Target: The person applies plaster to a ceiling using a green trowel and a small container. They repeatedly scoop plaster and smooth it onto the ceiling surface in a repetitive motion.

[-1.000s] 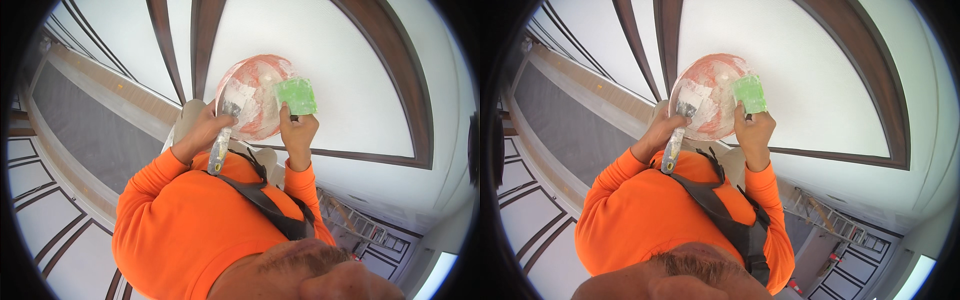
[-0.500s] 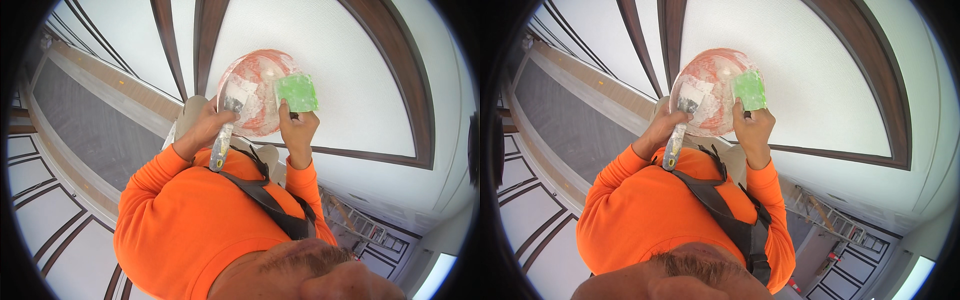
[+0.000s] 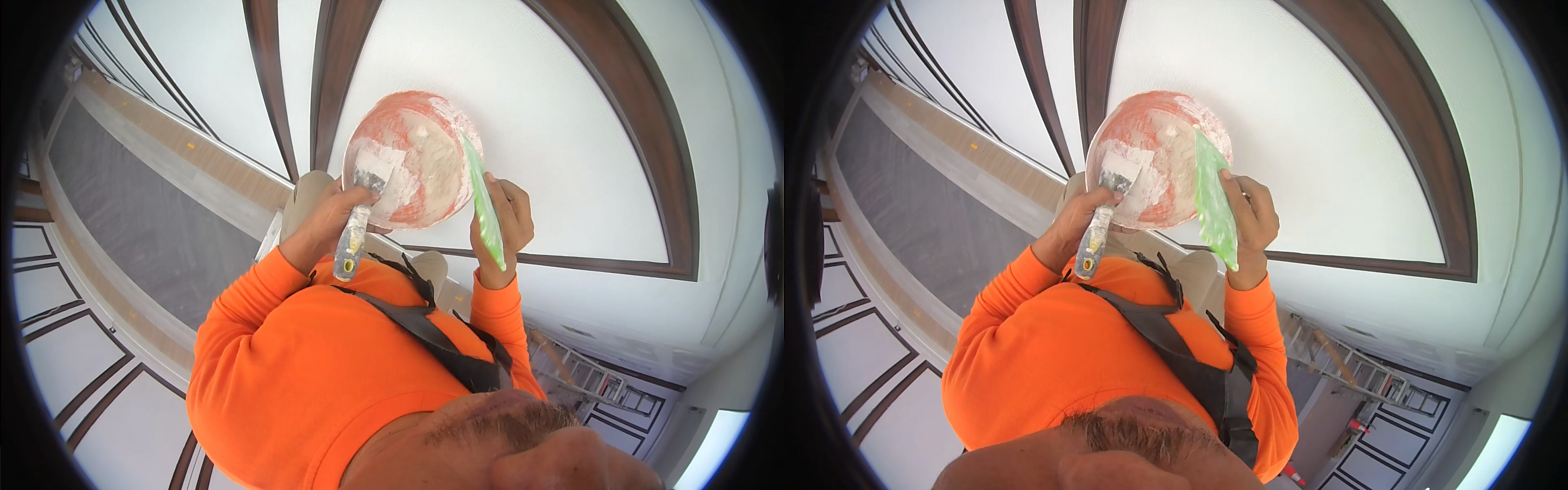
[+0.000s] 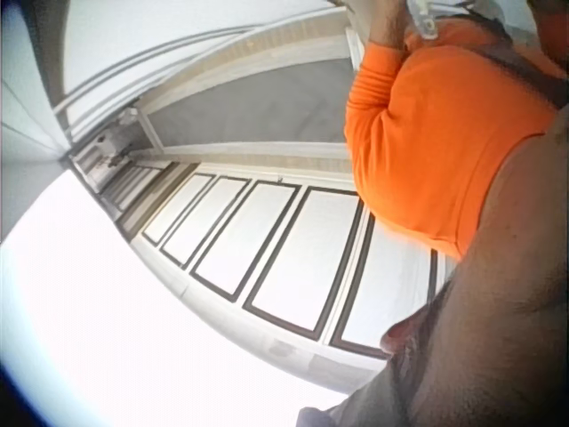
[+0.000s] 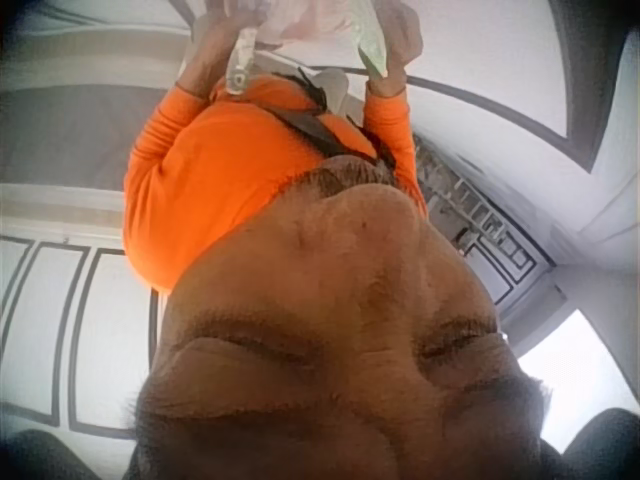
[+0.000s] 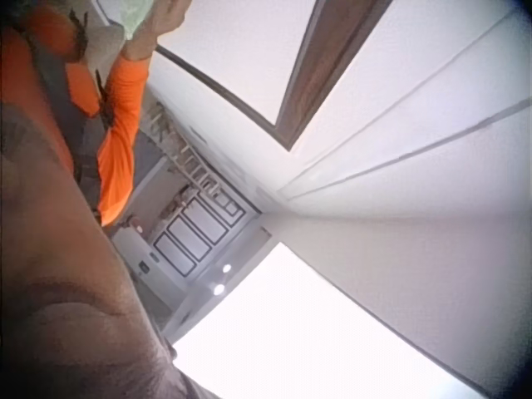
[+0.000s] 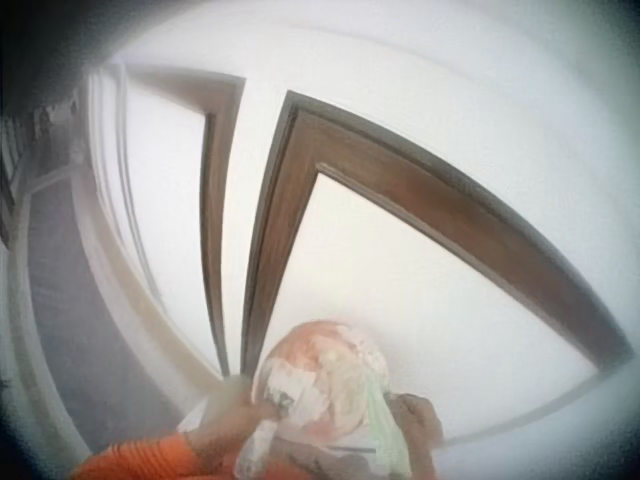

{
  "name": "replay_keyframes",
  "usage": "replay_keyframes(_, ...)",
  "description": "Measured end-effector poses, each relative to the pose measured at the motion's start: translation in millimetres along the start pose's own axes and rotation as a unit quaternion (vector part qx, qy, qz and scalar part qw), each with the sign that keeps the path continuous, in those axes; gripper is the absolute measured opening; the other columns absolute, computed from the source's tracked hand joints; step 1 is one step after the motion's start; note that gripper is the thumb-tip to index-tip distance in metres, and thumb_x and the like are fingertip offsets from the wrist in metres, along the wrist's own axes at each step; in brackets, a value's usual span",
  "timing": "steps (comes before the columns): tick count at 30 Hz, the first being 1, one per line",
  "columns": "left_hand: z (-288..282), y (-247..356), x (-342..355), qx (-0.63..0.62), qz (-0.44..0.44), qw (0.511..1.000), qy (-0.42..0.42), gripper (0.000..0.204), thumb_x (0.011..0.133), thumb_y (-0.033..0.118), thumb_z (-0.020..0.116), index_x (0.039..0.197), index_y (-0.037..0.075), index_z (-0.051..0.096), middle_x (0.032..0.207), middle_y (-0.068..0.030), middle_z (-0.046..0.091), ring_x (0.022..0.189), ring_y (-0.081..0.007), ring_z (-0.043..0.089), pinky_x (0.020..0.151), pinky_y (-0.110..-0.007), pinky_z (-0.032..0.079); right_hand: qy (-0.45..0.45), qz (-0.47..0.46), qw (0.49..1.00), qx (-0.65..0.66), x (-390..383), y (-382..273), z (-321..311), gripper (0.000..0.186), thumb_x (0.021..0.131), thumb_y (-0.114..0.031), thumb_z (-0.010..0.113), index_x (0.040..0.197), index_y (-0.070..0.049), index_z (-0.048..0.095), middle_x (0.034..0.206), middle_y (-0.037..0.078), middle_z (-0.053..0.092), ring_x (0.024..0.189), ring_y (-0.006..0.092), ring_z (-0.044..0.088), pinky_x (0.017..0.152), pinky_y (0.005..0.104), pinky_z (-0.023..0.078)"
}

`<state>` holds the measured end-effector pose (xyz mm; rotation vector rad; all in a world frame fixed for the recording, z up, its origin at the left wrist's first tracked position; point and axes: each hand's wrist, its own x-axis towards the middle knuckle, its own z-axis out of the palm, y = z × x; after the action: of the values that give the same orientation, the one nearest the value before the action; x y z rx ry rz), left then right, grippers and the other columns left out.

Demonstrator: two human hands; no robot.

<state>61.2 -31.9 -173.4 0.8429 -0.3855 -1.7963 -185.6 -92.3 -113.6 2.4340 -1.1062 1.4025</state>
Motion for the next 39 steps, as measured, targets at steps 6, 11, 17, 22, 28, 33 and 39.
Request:
replay_keyframes(6, -14, -13, 14, 0.002, -0.053, 0.999, 0.006, 0.055, 0.091, 0.021, 0.061, 0.134, -0.010, 0.049, 0.125, -0.0216, 0.061, 0.107, -0.0321, 0.067, 0.085, -0.045, 0.063, 0.056, -0.058, 0.997, -0.022, 33, 1, -34, 0.035, 0.076, 0.006, 0.077, 0.110, -0.003, 0.078, 0.100, 0.011, 0.069, 0.091, 0.0250, 0.067, 0.068, 0.0298, 0.054)
replay_keyframes(11, -55, -49, 32, 0.027, -0.009, 1.000, 0.011, 0.057, 0.091, 0.030, 0.063, 0.133, -0.006, 0.052, 0.123, -0.0161, 0.061, 0.108, -0.0312, 0.066, 0.086, -0.046, 0.063, 0.149, -0.109, 0.980, -0.071, 92, 19, -89, 0.030, 0.078, 0.008, 0.078, 0.106, -0.003, 0.077, 0.105, 0.011, 0.068, 0.099, 0.0273, 0.067, 0.084, 0.0344, 0.058)
replay_keyframes(17, -112, -97, 47, -0.033, -0.017, 0.996, 0.079, 0.060, 0.085, 0.025, 0.064, 0.136, -0.003, 0.050, 0.120, -0.0152, 0.061, 0.101, -0.0337, 0.068, 0.077, -0.051, 0.064, 0.245, -0.263, 0.862, -0.357, 232, 33, -224, 0.016, 0.088, 0.001, 0.076, 0.104, 0.003, 0.074, 0.101, 0.014, 0.075, 0.091, 0.0296, 0.073, 0.081, 0.0376, 0.059)
replay_keyframes(22, -142, -116, 55, -0.002, -0.018, 0.995, 0.100, 0.059, 0.078, 0.021, 0.063, 0.131, -0.003, 0.054, 0.110, -0.0121, 0.063, 0.096, -0.0268, 0.066, 0.074, -0.039, 0.059, 0.229, -0.303, 0.877, -0.294, 342, 55, -300, 0.024, 0.080, 0.009, 0.080, 0.101, -0.002, 0.075, 0.099, 0.011, 0.077, 0.090, 0.0247, 0.074, 0.083, 0.0332, 0.059)
replay_keyframes(28, -137, -113, 59, 0.051, 0.025, 0.993, 0.101, 0.055, 0.077, 0.020, 0.062, 0.127, -0.003, 0.057, 0.105, -0.0091, 0.064, 0.092, -0.0239, 0.063, 0.084, -0.036, 0.051, 0.221, -0.202, 0.935, -0.192, 393, 83, -311, 0.017, 0.088, -0.007, 0.081, 0.103, 0.000, 0.075, 0.095, 0.006, 0.075, 0.088, 0.0172, 0.069, 0.088, 0.0304, 0.054)
replay_keyframes(33, -112, -91, 42, 0.061, -0.003, 0.991, 0.118, 0.053, 0.077, 0.020, 0.062, 0.126, -0.001, 0.059, 0.103, -0.0075, 0.064, 0.090, -0.0226, 0.063, 0.081, -0.034, 0.051, 0.206, -0.181, 0.942, -0.192, 422, 76, -332, 0.022, 0.090, -0.012, 0.080, 0.107, 0.001, 0.075, 0.103, 0.007, 0.075, 0.095, 0.0171, 0.069, 0.091, 0.0317, 0.053)
replay_keyframes(39, -115, -86, 40, 0.107, -0.037, 0.986, 0.120, 0.050, 0.077, 0.019, 0.062, 0.123, 0.000, 0.060, 0.097, -0.0058, 0.063, 0.080, -0.0202, 0.063, 0.070, -0.031, 0.050, 0.185, -0.152, 0.939, -0.246, 433, 64, -346, 0.024, 0.090, -0.011, 0.080, 0.109, 0.002, 0.075, 0.103, 0.008, 0.076, 0.099, 0.0184, 0.071, 0.094, 0.0338, 0.055)
